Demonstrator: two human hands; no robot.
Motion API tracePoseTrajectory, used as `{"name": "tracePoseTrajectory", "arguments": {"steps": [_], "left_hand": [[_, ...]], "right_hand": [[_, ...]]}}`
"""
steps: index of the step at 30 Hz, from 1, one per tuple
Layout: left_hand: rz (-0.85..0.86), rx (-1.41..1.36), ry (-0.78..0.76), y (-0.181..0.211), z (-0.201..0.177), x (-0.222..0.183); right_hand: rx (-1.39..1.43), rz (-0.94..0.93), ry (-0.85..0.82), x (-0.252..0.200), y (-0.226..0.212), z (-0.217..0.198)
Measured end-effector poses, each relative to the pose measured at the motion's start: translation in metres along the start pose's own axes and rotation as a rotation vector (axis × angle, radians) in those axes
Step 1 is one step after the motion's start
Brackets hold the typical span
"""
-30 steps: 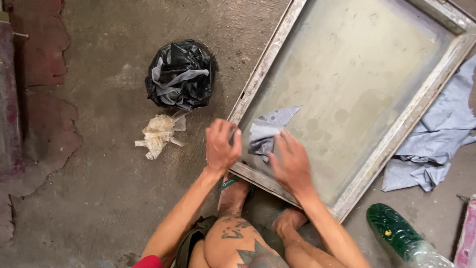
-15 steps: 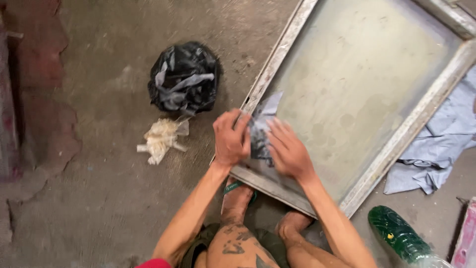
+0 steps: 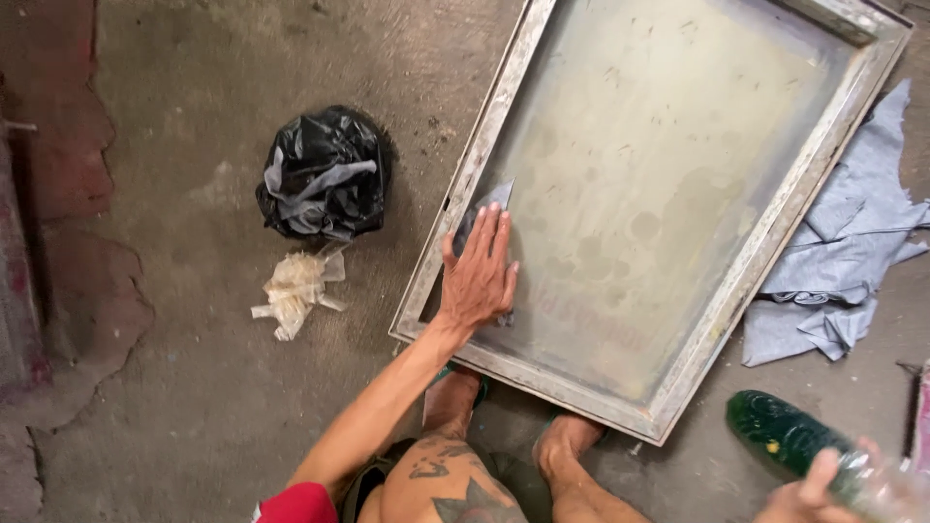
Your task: Cleaning a screen printing frame by applying a liquid solution and scrubbing with a cloth.
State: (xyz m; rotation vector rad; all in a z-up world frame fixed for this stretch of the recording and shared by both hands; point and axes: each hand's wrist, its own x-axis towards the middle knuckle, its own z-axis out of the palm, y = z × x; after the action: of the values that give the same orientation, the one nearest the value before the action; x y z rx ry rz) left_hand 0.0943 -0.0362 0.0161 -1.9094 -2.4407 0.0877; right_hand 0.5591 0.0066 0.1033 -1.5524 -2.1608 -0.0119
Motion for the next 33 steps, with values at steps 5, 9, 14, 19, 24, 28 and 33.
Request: {"name": "tracePoseTrajectory", "arguments": {"steps": [5, 9, 14, 19, 24, 28, 33], "left_hand": [[-0.042, -0.143, -0.018, -0.008, -0.005, -0.018], [-0.042, -0.093, 0.024, -0.009, -0.009, -0.027], [-0.085, -0.245, -0.008, -0.007, -0.017, -0.035], [0.144, -0.409, -0.134, 0.023, -0.033, -0.065], [0.702, -0.593, -0.212, 0.146, -0.118, -0.074], [0.916, -0.361, 0.246, 0.220, -0.122, -0.084], [0.858, -0.305, 0.295, 0.208, -0.107, -0.094]], "right_hand": [[0.349, 0.028, -0.153, 0.054, 0.060, 0.038], [-0.041, -0.045, -1.048, 0.159, -0.089, 0.058], [-0.260, -0.238, -1.597, 0.172, -0.198, 0.107], [-0.137, -0.209, -1.421, 0.160, -0.219, 0.136], [-0.292, -0.264, -1.508, 0.176, -0.232, 0.130], [-0.310, -0.322, -1.474, 0.176, -0.220, 0.122], [-0.174, -0.106, -1.389, 0.175, -0.170, 0.068]]}}
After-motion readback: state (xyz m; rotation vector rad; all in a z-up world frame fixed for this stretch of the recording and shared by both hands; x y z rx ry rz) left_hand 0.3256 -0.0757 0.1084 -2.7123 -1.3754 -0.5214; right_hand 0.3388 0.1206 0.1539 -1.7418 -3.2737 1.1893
